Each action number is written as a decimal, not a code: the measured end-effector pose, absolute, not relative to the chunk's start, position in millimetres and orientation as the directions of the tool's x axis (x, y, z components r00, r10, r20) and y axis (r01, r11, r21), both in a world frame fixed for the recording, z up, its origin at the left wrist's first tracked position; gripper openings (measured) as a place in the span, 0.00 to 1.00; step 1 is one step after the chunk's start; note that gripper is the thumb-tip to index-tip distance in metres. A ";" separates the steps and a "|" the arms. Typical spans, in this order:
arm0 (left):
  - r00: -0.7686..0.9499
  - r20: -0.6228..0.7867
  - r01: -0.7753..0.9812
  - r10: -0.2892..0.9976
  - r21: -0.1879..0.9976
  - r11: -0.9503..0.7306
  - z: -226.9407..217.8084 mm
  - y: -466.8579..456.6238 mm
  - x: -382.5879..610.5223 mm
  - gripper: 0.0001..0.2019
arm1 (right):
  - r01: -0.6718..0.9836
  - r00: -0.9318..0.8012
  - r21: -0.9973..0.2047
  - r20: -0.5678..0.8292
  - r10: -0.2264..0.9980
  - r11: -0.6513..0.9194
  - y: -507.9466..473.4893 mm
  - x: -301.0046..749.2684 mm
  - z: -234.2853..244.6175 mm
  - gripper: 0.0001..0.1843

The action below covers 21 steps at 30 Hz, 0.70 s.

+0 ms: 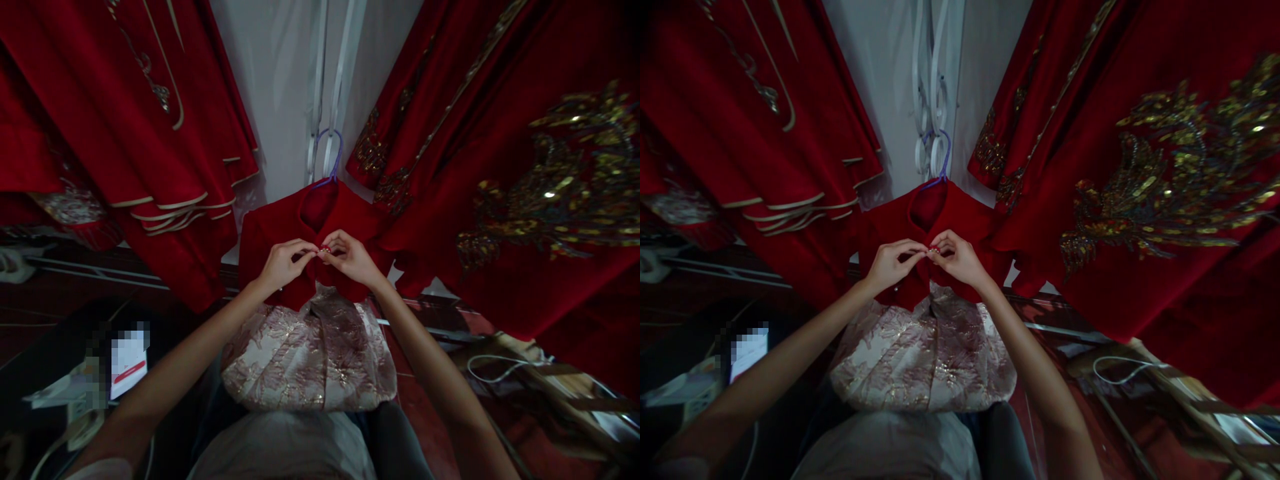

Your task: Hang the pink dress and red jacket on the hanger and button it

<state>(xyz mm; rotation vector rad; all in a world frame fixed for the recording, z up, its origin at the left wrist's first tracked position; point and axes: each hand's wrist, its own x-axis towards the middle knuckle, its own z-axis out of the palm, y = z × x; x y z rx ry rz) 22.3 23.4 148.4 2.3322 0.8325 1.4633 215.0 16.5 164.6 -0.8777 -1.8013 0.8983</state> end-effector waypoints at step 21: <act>0.272 0.818 0.309 0.507 0.425 -0.851 149.4 21.6 21.2 0.07 | 0.207 -0.274 -0.824 0.469 0.840 0.527 7.5 204.1 161.2 0.13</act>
